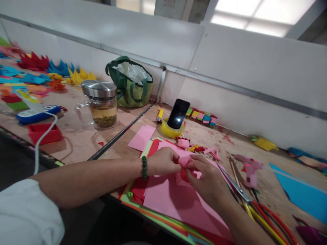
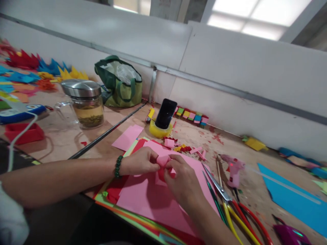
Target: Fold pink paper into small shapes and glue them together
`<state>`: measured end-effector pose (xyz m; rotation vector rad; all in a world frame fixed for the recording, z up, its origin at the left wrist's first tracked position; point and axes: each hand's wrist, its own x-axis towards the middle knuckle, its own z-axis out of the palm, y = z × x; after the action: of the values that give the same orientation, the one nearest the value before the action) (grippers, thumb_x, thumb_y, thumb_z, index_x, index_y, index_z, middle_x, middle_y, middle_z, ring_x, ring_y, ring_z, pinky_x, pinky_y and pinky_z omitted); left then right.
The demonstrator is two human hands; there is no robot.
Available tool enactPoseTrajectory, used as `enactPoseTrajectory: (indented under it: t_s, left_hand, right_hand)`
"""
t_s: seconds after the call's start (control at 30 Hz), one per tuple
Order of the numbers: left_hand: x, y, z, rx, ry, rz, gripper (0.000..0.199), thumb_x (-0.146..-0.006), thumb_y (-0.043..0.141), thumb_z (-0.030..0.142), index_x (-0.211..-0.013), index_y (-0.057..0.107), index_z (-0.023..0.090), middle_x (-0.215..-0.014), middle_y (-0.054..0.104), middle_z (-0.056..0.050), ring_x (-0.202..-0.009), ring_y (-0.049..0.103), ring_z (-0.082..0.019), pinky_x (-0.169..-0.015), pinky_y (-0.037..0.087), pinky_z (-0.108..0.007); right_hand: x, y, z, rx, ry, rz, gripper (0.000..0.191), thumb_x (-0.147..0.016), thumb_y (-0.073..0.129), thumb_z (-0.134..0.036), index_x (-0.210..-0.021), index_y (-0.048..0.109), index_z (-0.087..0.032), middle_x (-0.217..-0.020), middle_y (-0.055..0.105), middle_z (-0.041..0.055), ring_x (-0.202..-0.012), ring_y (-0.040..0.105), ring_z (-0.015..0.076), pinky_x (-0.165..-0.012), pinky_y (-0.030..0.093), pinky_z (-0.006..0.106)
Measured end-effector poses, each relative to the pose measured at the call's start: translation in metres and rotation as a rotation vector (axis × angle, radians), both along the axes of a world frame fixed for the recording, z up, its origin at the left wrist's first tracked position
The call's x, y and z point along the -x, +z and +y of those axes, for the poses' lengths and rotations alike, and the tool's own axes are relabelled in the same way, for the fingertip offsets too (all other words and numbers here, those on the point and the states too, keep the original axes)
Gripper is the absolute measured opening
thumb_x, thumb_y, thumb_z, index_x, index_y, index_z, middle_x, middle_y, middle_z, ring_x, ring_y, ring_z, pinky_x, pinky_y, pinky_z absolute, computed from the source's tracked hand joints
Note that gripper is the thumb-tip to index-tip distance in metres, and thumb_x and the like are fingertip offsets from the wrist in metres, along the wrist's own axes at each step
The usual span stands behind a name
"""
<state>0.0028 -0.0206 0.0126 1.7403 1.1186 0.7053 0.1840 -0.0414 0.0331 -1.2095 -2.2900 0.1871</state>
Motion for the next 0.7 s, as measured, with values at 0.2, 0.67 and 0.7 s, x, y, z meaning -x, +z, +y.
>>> enactPoseTrajectory:
  t_s: [0.2, 0.67, 0.7]
  left_hand:
    - [0.004, 0.009, 0.005, 0.12, 0.002, -0.125, 0.015, -0.064, 0.061, 0.024, -0.056, 0.062, 0.012, -0.05, 0.053, 0.003, -0.05, 0.046, -0.009, -0.046, 0.033, -0.02]
    - [0.011, 0.018, 0.01, 0.172, -0.05, -0.2, 0.009, -0.063, 0.059, 0.018, -0.058, 0.063, 0.011, -0.053, 0.056, 0.003, -0.053, 0.05, -0.009, -0.053, 0.04, -0.019]
    - [0.011, 0.017, 0.01, 0.136, -0.052, -0.168, 0.009, -0.063, 0.058, 0.017, -0.056, 0.062, 0.011, -0.051, 0.053, 0.004, -0.051, 0.046, -0.008, -0.05, 0.036, -0.019]
  right_hand:
    - [-0.011, 0.012, 0.0, -0.014, 0.01, 0.109, 0.013, -0.082, 0.058, -0.023, -0.095, 0.062, -0.021, -0.116, 0.063, 0.0112, -0.108, 0.06, 0.0246, -0.088, 0.05, 0.041]
    - [-0.011, 0.025, 0.0, 0.289, 0.078, 0.121, 0.018, -0.086, 0.056, -0.027, -0.075, 0.067, -0.019, -0.075, 0.067, 0.0024, -0.068, 0.06, 0.0149, -0.06, 0.046, 0.026]
    - [-0.011, 0.024, 0.0, 0.29, 0.09, 0.114, 0.017, -0.086, 0.057, -0.027, -0.075, 0.068, -0.02, -0.076, 0.068, 0.0024, -0.068, 0.06, 0.0148, -0.059, 0.046, 0.025]
